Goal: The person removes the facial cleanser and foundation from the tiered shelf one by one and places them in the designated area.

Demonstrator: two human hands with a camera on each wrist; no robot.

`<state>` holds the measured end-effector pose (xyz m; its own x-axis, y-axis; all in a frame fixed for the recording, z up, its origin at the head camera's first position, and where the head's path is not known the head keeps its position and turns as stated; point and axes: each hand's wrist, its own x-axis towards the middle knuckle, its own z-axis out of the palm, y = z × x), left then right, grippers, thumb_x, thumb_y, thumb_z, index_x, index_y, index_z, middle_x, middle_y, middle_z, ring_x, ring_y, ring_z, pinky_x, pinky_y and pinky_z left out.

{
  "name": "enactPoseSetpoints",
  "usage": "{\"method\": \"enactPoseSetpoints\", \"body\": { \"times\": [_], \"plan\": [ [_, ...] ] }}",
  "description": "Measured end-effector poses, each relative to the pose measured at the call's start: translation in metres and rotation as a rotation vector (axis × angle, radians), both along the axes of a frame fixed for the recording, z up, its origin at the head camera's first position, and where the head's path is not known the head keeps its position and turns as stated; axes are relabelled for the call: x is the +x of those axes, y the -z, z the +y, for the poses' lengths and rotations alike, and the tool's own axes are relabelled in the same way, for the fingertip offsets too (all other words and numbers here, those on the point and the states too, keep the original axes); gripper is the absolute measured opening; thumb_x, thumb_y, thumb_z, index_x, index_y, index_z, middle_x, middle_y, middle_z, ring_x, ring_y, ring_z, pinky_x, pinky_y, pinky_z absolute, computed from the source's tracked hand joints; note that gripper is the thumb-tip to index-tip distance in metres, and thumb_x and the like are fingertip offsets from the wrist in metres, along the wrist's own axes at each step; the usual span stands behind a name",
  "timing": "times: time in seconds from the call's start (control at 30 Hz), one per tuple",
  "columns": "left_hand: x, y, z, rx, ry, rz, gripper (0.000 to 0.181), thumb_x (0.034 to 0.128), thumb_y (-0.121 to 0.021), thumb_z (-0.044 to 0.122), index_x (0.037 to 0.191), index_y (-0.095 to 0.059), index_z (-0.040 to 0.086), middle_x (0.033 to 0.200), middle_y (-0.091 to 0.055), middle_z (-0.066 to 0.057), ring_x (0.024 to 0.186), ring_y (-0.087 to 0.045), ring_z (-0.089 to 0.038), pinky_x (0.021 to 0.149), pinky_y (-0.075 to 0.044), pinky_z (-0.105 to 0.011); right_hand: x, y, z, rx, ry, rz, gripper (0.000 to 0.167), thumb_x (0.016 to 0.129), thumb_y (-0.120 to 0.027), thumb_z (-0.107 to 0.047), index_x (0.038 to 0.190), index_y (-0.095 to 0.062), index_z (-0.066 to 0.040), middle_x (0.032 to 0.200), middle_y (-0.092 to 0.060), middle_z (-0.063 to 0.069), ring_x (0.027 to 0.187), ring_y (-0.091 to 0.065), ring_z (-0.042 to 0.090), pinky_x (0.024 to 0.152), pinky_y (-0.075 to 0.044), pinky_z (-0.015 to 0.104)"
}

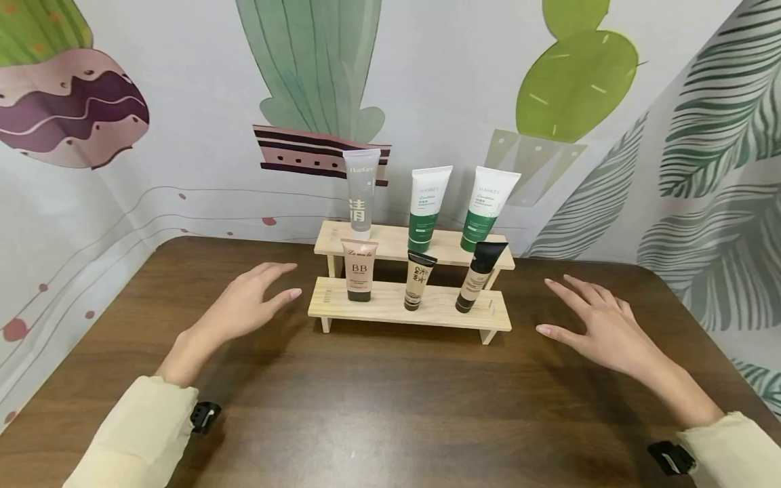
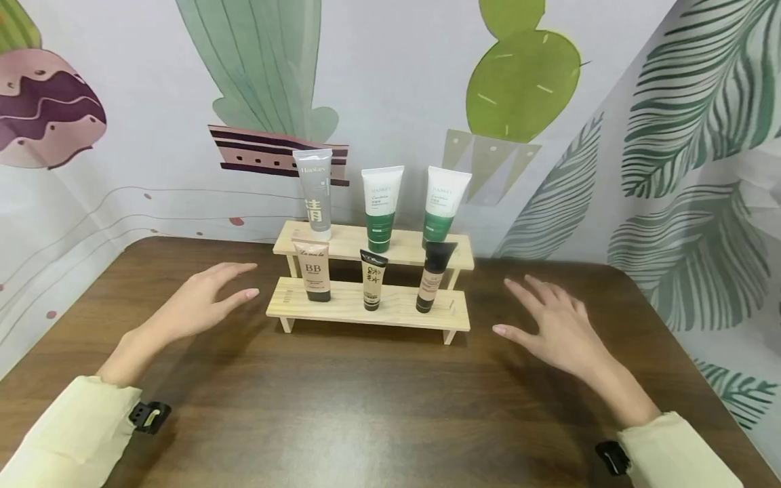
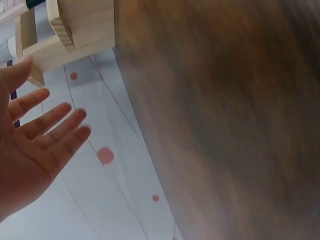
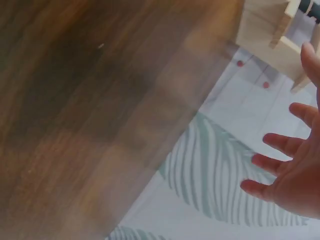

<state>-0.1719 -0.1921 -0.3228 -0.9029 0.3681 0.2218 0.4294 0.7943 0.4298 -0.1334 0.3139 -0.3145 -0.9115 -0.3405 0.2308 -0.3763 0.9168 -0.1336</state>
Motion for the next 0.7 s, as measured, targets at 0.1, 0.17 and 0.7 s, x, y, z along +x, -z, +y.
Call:
{"method": "enactPoseSetpoints", "body": {
  "times": [0.1, 0.17, 0.7],
  "plan": [
    [-0.001, 0.003, 0.005, 0.073, 0.020, -0.036, 0.044, 0.0919, -0.056, 0.025, 0.126, -0.050, -0.002, 0.118, -0.056, -0.019, 0.103, -0.054, -0.031, 0.087, -0.043, -0.047, 0.004, -0.004, -0.006, -0.073, -0.040, -0.005, 0.069, 0.080, -0.067, -0.041, 0.137, -0.041, -0.012, 0.132, -0.040, 0.022, 0.115, -0.035, 0.047, 0.082, -0.028, 0.064],
    [-0.002, 0.005, 0.008, 0.121, 0.035, -0.066, 0.041, 0.0911, -0.058, 0.021, 0.124, -0.051, -0.003, 0.113, -0.059, -0.018, 0.095, -0.058, -0.028, 0.082, -0.047, -0.045, 0.006, -0.007, -0.010, -0.124, -0.063, -0.032, 0.064, 0.082, -0.067, -0.036, 0.134, -0.044, -0.008, 0.129, -0.043, 0.022, 0.115, -0.036, 0.046, 0.084, -0.029, 0.064],
    [-0.006, 0.016, 0.021, 0.209, 0.098, -0.147, 0.037, 0.0891, -0.059, 0.011, 0.123, -0.052, -0.004, 0.106, -0.062, -0.016, 0.095, -0.059, -0.027, 0.080, -0.049, -0.041, 0.021, -0.021, -0.041, -0.269, -0.141, -0.183, 0.041, 0.085, -0.066, -0.029, 0.121, -0.056, -0.011, 0.117, -0.059, 0.002, 0.104, -0.054, 0.020, 0.079, -0.045, 0.035]
  ]
}}
